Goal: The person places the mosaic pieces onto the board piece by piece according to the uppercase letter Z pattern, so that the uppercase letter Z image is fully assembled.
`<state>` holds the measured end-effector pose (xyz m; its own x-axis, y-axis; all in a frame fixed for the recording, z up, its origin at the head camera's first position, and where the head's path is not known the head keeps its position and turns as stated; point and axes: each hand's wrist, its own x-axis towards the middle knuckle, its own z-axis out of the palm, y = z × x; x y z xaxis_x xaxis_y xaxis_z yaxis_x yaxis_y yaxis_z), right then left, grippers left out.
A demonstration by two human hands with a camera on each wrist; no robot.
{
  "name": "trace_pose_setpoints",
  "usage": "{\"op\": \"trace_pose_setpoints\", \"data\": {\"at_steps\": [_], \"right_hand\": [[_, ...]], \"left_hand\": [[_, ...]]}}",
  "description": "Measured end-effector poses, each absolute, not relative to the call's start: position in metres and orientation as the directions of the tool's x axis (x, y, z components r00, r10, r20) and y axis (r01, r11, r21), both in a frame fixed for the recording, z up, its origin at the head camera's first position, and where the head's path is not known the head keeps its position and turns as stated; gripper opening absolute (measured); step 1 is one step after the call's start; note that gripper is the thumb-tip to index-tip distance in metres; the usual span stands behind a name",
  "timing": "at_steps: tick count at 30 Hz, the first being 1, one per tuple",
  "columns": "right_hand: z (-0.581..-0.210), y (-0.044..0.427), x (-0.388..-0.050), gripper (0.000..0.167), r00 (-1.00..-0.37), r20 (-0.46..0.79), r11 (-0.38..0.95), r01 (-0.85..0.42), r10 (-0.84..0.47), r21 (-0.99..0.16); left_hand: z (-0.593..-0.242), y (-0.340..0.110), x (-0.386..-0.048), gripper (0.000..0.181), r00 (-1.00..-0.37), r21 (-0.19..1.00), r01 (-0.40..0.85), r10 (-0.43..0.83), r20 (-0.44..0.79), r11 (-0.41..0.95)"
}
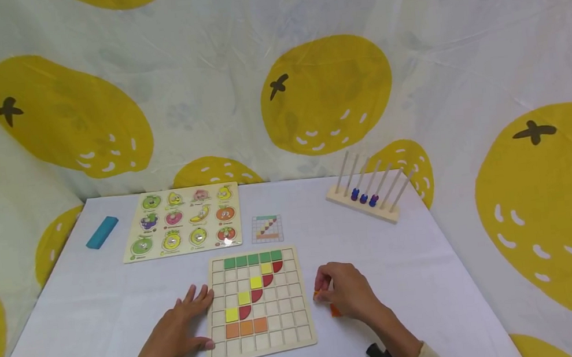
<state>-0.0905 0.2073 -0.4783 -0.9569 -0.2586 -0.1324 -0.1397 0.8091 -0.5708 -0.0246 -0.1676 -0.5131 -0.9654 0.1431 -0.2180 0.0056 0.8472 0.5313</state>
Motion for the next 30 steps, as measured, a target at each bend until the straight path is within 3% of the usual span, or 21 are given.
{"op": "trace_pose_setpoints", "data": {"at_steps": [16,30], "right_hand": [[-0.488,0.136,-0.085,0.026,-0.862,-0.152,0.719,-0.294,-0.484,-0.629],[-0.493,0.115,-0.084,0.025,-0.838,-0.164,0.763,-0.372,-0.521,-0.528]], "left_hand": [[-0.511,-0.167,-0.024,0.108,-0.967,0.537,0.008,0.143,-0.21,0.844],[-0.511,-0.169,-0.023,0.108,-0.967,0.546,0.008,0.147,-0.211,0.838]]}}
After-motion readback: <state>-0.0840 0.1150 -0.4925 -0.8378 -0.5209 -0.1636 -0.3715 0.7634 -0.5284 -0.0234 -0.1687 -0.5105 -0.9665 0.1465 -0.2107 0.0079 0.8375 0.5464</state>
